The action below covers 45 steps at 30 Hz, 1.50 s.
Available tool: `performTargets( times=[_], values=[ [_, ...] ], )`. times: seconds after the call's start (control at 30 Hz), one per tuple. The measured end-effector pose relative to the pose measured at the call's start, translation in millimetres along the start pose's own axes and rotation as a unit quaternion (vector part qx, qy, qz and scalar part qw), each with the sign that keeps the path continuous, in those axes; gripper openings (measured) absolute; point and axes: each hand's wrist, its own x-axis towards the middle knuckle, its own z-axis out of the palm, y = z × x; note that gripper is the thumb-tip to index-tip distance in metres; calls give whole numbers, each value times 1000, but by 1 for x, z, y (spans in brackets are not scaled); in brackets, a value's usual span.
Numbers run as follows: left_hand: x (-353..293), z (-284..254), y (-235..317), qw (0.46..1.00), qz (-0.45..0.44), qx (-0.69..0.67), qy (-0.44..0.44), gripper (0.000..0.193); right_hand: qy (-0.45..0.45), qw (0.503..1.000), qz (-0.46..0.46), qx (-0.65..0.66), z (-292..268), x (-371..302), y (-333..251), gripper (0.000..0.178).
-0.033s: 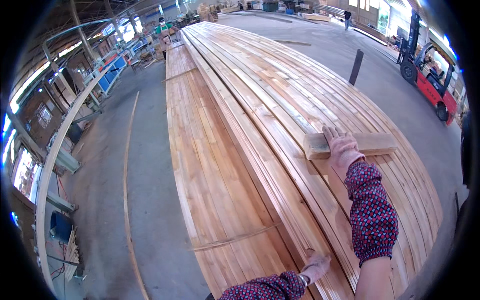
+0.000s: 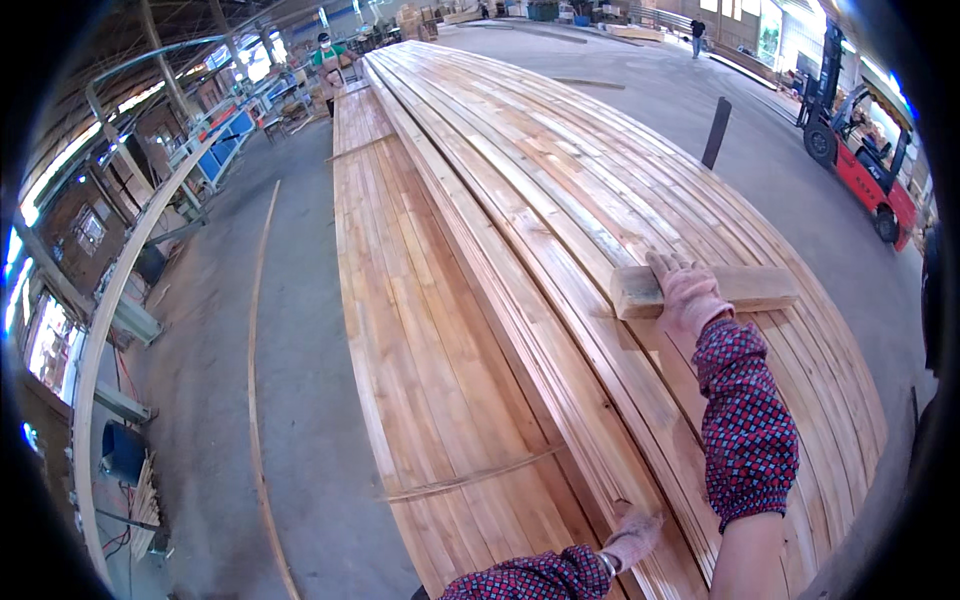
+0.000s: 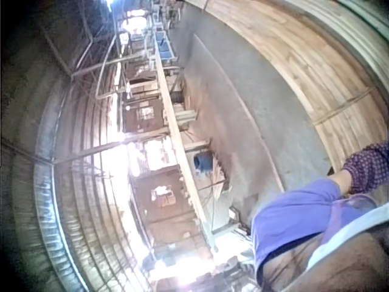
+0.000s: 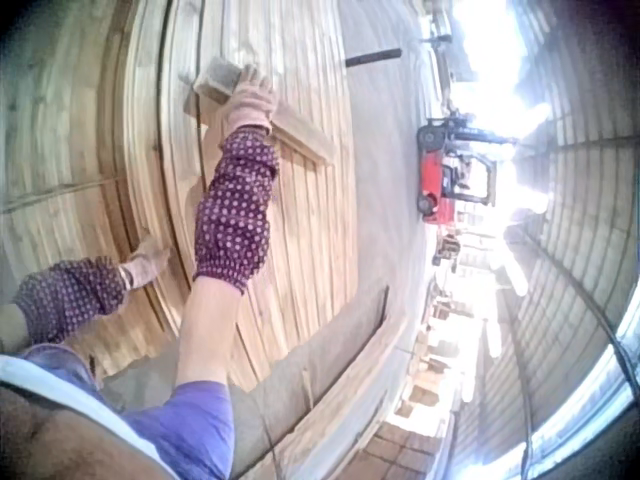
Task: The person repeatedly picks up long wooden planks from a large pile on the floor and carries them to a metal rack. They place the planks onto the rack in a neat stack, repeating this process throughout the clip.
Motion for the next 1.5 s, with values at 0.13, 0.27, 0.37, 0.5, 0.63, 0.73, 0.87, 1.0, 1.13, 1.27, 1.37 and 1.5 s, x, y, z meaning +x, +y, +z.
performTargets(
  times=[0.13, 0.27, 0.37, 0.5, 0.63, 0.73, 0.87, 1.0, 1.13, 1.27, 1.37, 1.5],
  values=[
    [-28, -33, 9, 994, 57, 52, -79, 59, 15, 1000, -23, -9, -33, 7, 0, 62],
    [-42, -31, 27, 999, -39, 4, -24, 71, 19, 959, 281, -8, -67, 17, 38, 60],
    [-47, -35, 30, 999, -37, 5, 18, 84, 75, 956, 282, 32, -50, -3, 58, 73],
    [-43, -41, 36, 989, -128, -68, -39, 94, -181, 953, 194, 147, -30, -115, 19, 63],
    [-11, -13, -6, 991, -93, -75, -63, 99, -63, 959, 256, 104, 35, -155, 22, 60],
    [-35, -34, 28, 990, -89, -73, -81, 100, -12, 963, 262, 52, 48, -173, 46, 52],
    [4, 1, -8, 995, -63, -81, -12, 97, 7, 964, 266, 15, -5, -174, 54, 52],
    [-25, -29, 19, 997, -53, -53, 3, 93, -33, 968, 250, -5, -78, -177, 20, 56],
    [-6, -9, 11, 993, 4, 114, -40, 96, 63, 985, 159, 12, -109, -208, 12, 54],
    [59, 35, -53, 990, 63, 124, -21, 93, 45, 991, 101, 71, -114, -221, -48, 56],
    [44, 14, -39, 982, 110, 154, -13, 92, 44, 986, 73, 145, -73, -225, -118, 62],
    [14, -10, -3, 995, 25, 96, -24, 89, -34, 988, 88, 119, -14, -238, -172, 61]
  ],
)
